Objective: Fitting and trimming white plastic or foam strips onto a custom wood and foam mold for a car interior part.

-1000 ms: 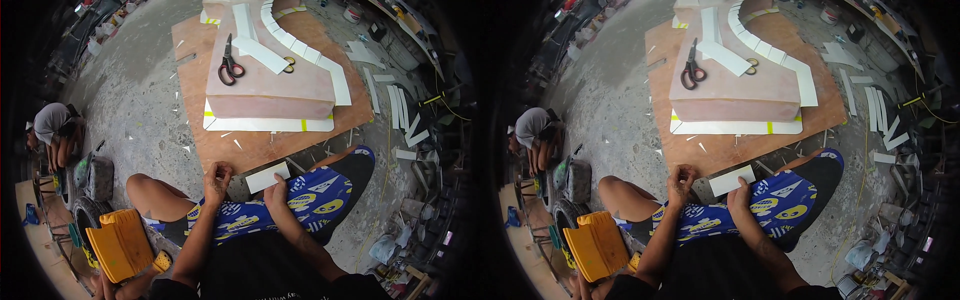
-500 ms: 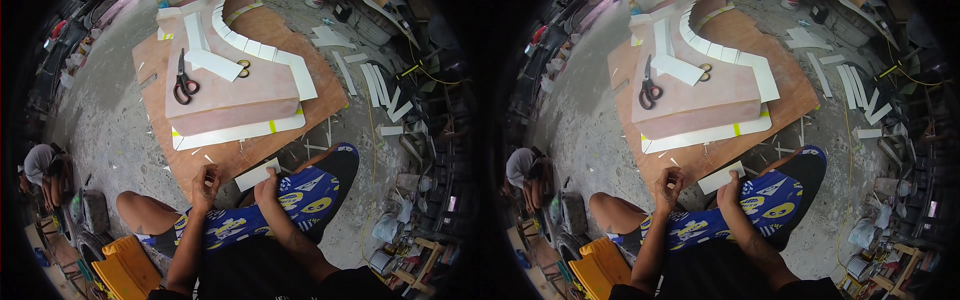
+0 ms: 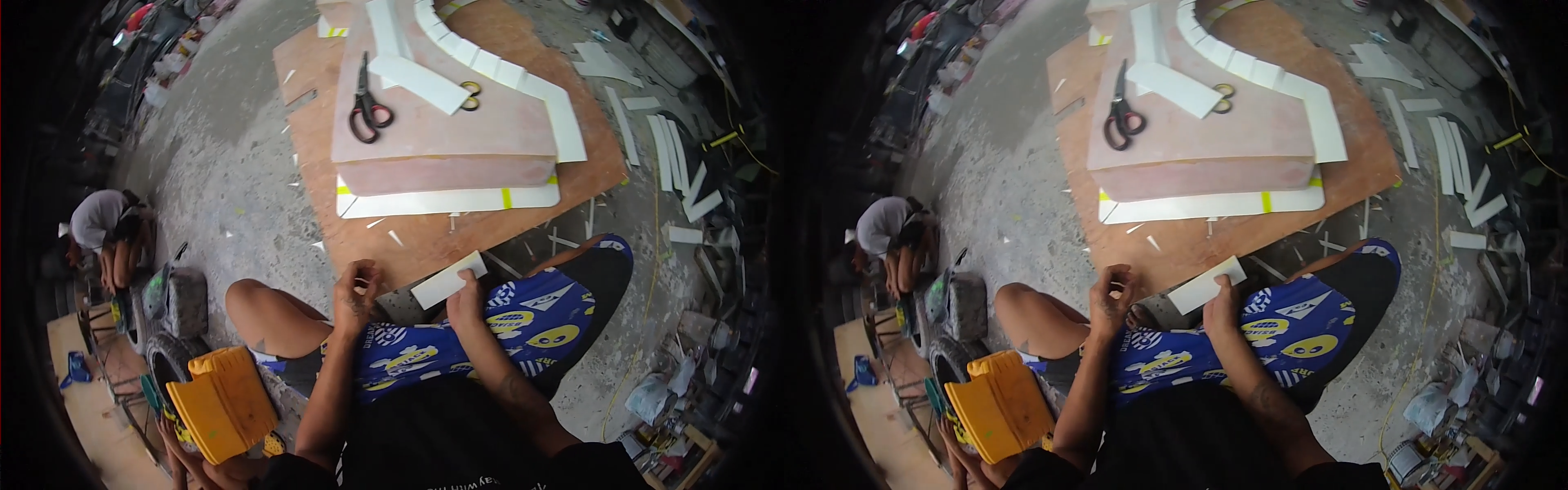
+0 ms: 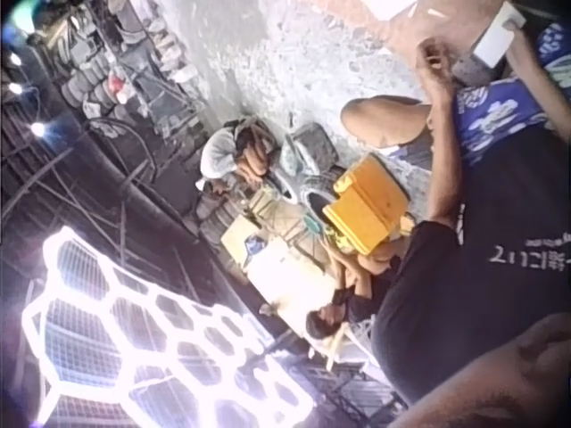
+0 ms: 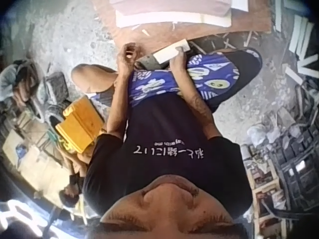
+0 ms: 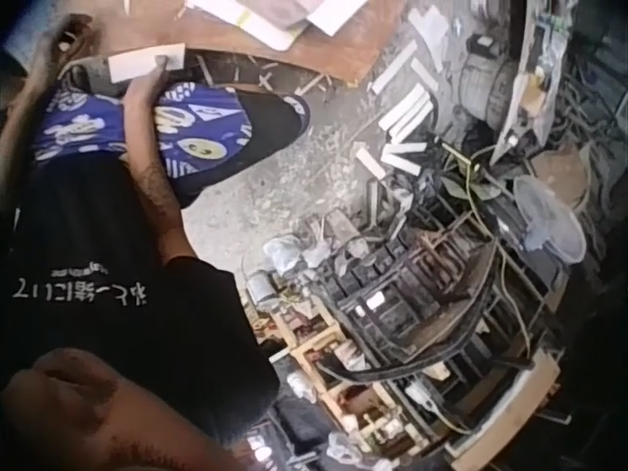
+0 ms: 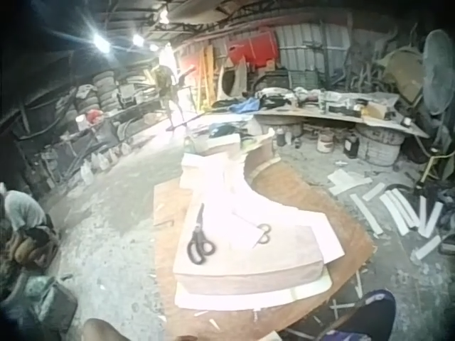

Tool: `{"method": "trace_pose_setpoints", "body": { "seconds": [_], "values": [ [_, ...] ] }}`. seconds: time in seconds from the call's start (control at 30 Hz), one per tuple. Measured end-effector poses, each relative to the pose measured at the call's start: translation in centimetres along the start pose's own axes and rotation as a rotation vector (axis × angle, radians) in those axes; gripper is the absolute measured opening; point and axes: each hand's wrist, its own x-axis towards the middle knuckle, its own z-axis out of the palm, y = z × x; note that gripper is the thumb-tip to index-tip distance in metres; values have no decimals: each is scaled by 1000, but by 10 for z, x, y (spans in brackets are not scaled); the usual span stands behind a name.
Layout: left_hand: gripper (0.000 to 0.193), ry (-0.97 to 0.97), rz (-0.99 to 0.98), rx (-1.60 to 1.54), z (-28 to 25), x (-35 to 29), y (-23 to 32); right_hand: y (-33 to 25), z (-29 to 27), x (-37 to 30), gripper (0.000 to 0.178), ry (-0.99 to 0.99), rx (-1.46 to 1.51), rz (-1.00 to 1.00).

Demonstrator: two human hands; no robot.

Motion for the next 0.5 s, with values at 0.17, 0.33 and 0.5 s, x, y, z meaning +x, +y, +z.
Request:
{"method": "trace_pose_setpoints", "body": {
  "seconds": [0.17, 0.33, 0.5],
  "values": [
    [22, -57, 1, -33, 6, -7, -2, 7, 10, -6, 32, -9, -70, -16],
    [18, -102, 167, -26, 25, -9, -2, 11, 13, -10, 30, -5, -61, -3],
    [24, -155, 387, 89, 39, -5, -1, 10, 13, -13, 31, -20, -29, 11]
  ]
}}
